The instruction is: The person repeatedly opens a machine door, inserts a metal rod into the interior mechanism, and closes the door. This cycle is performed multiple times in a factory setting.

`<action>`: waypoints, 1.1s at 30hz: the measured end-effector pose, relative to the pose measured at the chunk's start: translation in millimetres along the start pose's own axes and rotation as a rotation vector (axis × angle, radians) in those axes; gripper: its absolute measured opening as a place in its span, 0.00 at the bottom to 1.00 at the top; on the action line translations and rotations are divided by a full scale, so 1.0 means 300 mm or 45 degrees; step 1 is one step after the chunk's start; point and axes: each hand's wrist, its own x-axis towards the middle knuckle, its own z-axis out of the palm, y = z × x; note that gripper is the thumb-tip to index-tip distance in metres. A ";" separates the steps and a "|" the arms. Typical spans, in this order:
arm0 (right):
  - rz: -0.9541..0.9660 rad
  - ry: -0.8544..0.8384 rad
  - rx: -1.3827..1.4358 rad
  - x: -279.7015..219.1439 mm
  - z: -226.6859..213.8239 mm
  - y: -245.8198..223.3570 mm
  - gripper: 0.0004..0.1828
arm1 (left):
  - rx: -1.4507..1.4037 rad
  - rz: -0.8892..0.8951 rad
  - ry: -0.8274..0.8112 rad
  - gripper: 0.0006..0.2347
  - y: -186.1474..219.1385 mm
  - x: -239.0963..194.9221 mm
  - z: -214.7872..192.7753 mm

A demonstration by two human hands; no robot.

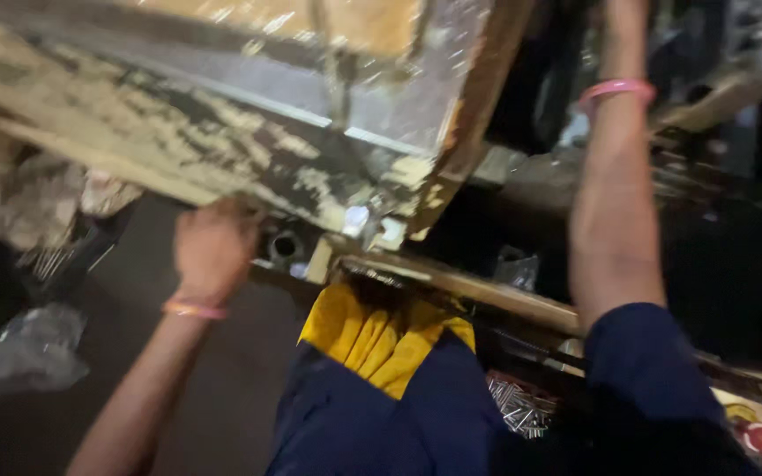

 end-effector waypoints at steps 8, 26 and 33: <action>-0.008 0.043 -0.034 0.177 -0.262 -0.155 0.15 | -0.037 -0.213 -0.744 0.14 -0.151 0.011 0.200; -0.182 -0.123 -0.030 0.138 -0.134 -0.237 0.17 | -1.895 -1.765 -0.667 0.19 -0.211 -0.064 0.406; -0.041 -0.151 -0.177 0.077 -0.134 -0.319 0.23 | -1.203 -1.076 -0.885 0.12 -0.201 -0.016 0.324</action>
